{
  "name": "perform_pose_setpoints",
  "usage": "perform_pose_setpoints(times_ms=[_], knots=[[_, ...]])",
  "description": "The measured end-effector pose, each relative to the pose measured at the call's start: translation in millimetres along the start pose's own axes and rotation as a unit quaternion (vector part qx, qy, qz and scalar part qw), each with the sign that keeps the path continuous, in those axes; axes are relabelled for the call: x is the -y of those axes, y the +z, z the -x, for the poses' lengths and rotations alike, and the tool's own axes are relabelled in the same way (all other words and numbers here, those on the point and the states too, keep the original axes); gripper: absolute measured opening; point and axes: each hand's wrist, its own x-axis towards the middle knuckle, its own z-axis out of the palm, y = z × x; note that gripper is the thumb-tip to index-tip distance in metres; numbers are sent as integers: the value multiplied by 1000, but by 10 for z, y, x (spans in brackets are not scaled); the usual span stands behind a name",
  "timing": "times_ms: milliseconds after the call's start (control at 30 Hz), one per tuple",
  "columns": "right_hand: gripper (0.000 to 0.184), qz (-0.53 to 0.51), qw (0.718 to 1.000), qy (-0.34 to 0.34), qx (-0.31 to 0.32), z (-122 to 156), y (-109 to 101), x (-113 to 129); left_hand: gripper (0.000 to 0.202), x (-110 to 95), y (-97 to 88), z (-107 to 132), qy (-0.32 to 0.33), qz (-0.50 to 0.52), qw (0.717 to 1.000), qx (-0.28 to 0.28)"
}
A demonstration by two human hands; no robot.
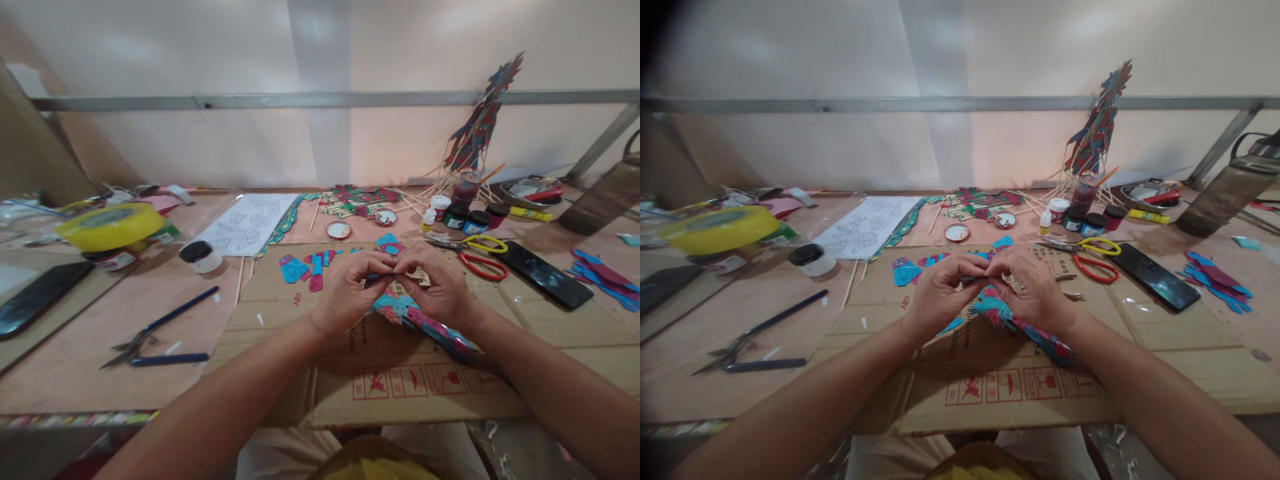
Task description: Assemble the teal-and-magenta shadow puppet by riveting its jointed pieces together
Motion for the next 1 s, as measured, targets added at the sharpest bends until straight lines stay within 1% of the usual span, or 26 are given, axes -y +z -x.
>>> perform_pose_setpoints(times_ms=[67, 167, 233, 367, 533, 667, 733, 833, 900, 1000], knots=[[17, -1, 1000, -9, -1, -7, 4, 0, 4, 12, 15, 6, -24, 32, 999, 6], [22, 1, 1000, -7, -14, -8, 26, -11, 18, 23, 40, 12, -71, 92, 993, 10], [22, 5, 1000, 7, -18, 1, 43, -26, 21, 31, 45, 8, -91, 102, 991, 6], [17, 11, 999, 28, -16, 24, 57, -50, 19, 57, 29, -15, -103, 86, 991, -5], [12, -2, 999, 53, 2, 20, 52, -30, 18, 85, 18, -41, -120, 111, 987, -3], [9, -23, 995, 101, 3, 14, 67, -15, 15, 74, 16, -47, -132, 128, 983, -3], [9, -32, 991, 132, -2, 11, 76, -23, 15, 57, 20, -45, -135, 133, 982, -14], [7, -21, 986, 162, 13, 6, 81, -45, 15, 36, 38, -39, -144, 133, 980, -36], [6, 0, 987, 158, 20, 2, 78, -55, 16, 38, 51, -32, -150, 120, 980, -44], [9, 22, 991, 131, 17, -4, 71, -61, 19, 79, 64, -16, -160, 97, 982, -37]])
